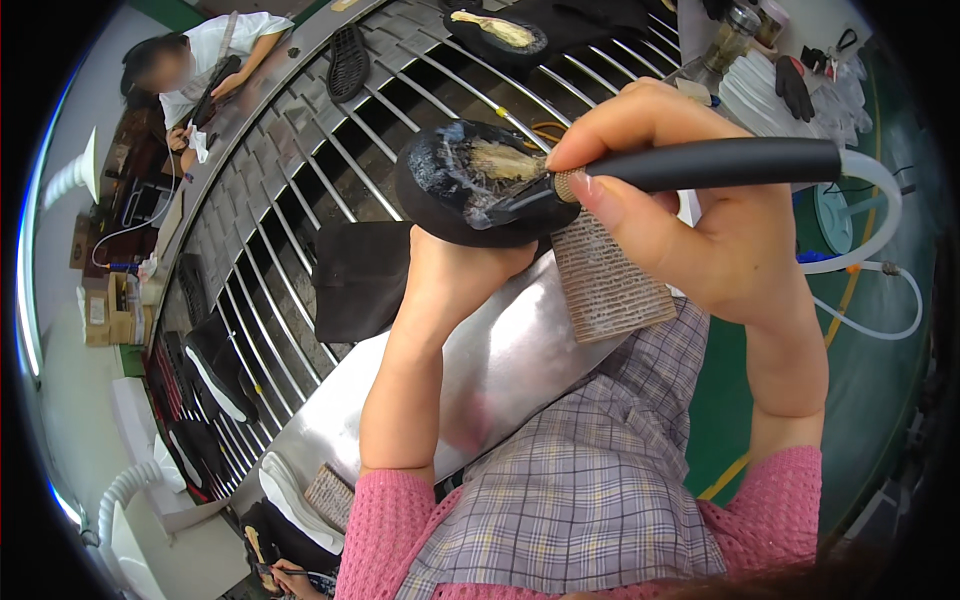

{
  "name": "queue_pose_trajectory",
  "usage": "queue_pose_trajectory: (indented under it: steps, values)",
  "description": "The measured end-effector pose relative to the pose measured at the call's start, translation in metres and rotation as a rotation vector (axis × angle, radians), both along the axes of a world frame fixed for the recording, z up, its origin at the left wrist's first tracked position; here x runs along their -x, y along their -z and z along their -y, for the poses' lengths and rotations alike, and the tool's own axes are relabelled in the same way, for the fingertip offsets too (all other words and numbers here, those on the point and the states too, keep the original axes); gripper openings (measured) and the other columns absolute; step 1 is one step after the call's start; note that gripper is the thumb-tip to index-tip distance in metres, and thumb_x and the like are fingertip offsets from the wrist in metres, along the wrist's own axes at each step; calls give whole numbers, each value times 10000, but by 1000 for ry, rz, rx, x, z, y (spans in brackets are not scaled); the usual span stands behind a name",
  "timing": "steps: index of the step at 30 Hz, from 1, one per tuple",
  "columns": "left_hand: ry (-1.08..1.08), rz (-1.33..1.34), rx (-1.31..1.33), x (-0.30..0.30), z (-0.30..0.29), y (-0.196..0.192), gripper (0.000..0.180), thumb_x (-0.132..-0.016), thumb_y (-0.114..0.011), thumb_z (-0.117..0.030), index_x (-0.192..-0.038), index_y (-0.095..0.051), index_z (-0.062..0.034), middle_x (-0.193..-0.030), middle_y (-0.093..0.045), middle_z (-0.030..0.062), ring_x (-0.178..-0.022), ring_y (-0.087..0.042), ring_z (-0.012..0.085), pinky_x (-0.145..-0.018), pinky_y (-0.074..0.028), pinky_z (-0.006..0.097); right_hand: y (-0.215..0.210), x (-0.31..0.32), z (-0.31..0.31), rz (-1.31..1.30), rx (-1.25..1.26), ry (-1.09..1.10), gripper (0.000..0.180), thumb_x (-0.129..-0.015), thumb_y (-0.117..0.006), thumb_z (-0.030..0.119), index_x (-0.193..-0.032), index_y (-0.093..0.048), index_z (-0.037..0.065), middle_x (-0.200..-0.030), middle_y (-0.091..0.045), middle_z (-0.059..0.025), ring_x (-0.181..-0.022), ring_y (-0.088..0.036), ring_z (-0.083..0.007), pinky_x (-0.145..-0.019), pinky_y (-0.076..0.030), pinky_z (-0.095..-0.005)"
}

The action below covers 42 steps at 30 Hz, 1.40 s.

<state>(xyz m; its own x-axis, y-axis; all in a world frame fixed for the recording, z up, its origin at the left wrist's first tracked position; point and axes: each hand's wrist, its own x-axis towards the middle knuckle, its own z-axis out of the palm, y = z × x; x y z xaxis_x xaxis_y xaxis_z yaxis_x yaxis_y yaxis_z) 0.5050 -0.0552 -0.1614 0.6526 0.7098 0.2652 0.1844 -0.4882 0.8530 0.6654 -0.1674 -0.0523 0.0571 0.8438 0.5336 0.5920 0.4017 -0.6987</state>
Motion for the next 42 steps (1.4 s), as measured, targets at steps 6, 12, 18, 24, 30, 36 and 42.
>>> queue_pose_trajectory:
  steps: [6, 12, 18, 24, 30, 36, 42]
  values:
    - [17, -84, 18, 1, -1, -12, 435, -660, -762, 3, -1073, -628, -23, -968, -655, 43, -881, -611, 142, -804, -503, 303, 40, -20, -7, -301, 68, -49, 120, -822, -653, 86, -933, -676, 44, -803, -593, 23, -681, -506, -34, -591, -396, -202]
    - [37, -93, -8, -1, 3, -8, 403, -675, -777, -8, -1054, -642, -27, -963, -664, 45, -863, -615, 145, -782, -511, 305, 67, -38, -4, -500, 133, -7, 149, -881, -619, 60, -1008, -644, -13, -878, -636, -38, -803, -592, -82, -723, -475, -224]
    - [28, -71, -202, 7, 35, 14, 352, -755, -743, -57, -1094, -652, -81, -1056, -663, 74, -993, -623, 237, -880, -486, 359, 67, 2, 21, -741, 133, 67, 161, -928, -633, 129, -961, -636, -28, -859, -642, -54, -780, -603, -87, -698, -482, -218]
    - [-44, -95, -49, 15, 61, 32, 359, -792, -724, -64, -1136, -620, -66, -1083, -644, 82, -1005, -614, 225, -876, -484, 353, 79, 22, 12, -720, 60, 214, 180, -929, -643, 175, -938, -651, -4, -765, -637, -26, -674, -581, -69, -600, -461, -205]
    - [16, 157, 401, 3, 61, 21, 263, -852, -693, -98, -1090, -596, -43, -1011, -618, 44, -947, -584, 156, -836, -481, 302, 63, 26, 24, -673, 65, -3, 147, -940, -589, 114, -984, -646, -14, -901, -655, -67, -726, -610, -65, -597, -465, -182]
    - [106, 93, 322, 4, 43, 14, 283, -836, -706, -112, -1088, -595, -46, -1023, -609, 57, -969, -575, 157, -850, -480, 312, 44, 4, 19, -697, 138, -234, 117, -888, -609, 68, -951, -647, -23, -806, -593, -45, -691, -512, -62, -611, -398, -208]
    - [91, -100, -42, -5, 19, 7, 442, -730, -757, -33, -1142, -597, -57, -1078, -626, 43, -992, -597, 181, -875, -486, 344, 38, -31, -12, -652, 296, -254, 119, -860, -623, 99, -913, -657, -2, -779, -623, -7, -720, -555, -44, -625, -442, -207]
